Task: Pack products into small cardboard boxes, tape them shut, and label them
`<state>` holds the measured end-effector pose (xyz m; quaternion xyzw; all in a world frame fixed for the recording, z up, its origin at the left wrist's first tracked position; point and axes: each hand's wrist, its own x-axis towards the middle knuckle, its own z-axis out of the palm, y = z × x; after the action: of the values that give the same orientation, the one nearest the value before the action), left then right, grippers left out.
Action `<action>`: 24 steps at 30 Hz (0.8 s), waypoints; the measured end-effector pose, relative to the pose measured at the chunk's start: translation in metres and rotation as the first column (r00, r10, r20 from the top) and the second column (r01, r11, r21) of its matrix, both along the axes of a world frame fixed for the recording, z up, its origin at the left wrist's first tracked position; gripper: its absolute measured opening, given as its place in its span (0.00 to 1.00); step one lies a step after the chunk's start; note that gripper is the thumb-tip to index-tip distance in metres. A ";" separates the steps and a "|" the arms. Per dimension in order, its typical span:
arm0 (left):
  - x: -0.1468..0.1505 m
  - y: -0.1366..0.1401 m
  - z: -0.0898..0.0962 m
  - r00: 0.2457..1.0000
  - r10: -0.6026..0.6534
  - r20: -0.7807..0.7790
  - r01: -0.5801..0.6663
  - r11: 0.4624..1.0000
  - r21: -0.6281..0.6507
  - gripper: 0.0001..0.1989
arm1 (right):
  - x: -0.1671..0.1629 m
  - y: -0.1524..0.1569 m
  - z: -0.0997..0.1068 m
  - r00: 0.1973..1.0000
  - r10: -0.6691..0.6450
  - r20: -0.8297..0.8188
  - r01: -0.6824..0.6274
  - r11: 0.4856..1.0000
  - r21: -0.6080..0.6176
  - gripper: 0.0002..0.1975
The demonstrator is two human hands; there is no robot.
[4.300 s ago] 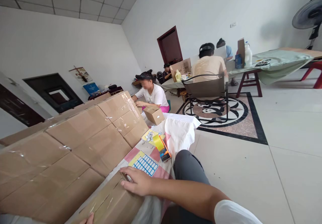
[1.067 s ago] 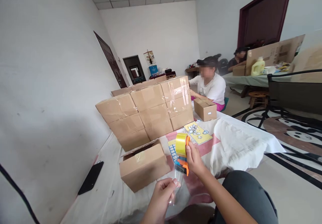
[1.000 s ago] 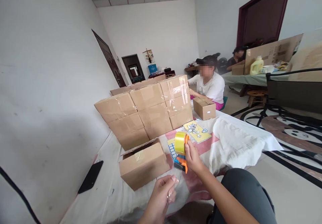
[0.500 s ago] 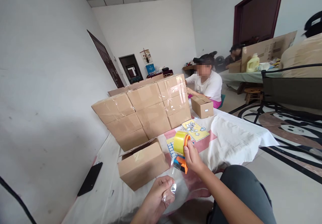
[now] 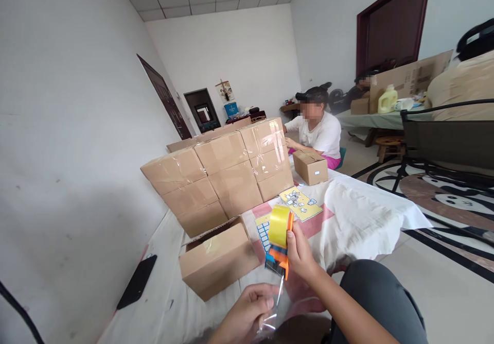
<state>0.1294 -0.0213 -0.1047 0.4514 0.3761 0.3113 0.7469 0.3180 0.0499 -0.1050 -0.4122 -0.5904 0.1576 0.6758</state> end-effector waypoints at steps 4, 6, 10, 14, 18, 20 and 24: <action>0.003 0.005 -0.012 0.990 0.085 -0.111 -0.072 0.991 0.117 0.33 | -0.002 -0.008 0.011 0.993 0.012 -0.121 -0.018 0.998 -0.054 0.16; 0.003 0.007 -0.011 0.983 0.116 -0.140 -0.089 0.978 0.186 0.31 | -0.002 -0.011 0.013 0.991 0.019 -0.133 -0.026 0.998 -0.054 0.16; 0.002 0.008 -0.002 0.967 0.157 -0.200 -0.078 0.932 0.355 0.27 | 0.000 -0.010 0.008 0.997 0.021 -0.077 -0.023 0.999 -0.022 0.15; 0.001 0.007 0.001 0.906 0.278 -0.321 -0.095 0.870 0.484 0.26 | 0.005 -0.006 0.001 1.000 0.010 -0.018 -0.010 1.000 -0.009 0.15; 0.001 0.005 -0.005 0.924 0.241 -0.296 -0.093 0.894 0.438 0.23 | 0.010 -0.004 0.000 1.000 -0.013 0.020 0.013 1.000 0.011 0.14; 0.002 0.005 -0.009 0.930 0.240 -0.279 -0.126 0.920 0.372 0.26 | 0.011 -0.004 0.001 0.999 -0.028 0.030 0.027 0.999 0.021 0.14; 0.005 0.004 -0.007 0.935 0.243 -0.259 -0.168 0.945 0.279 0.35 | 0.013 -0.003 0.001 0.998 -0.039 0.055 0.038 0.999 0.008 0.15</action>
<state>0.1346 -0.0171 -0.1119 0.5413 0.4843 0.3642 0.5829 0.3305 0.0466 -0.1036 -0.4253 -0.6013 0.1310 0.6636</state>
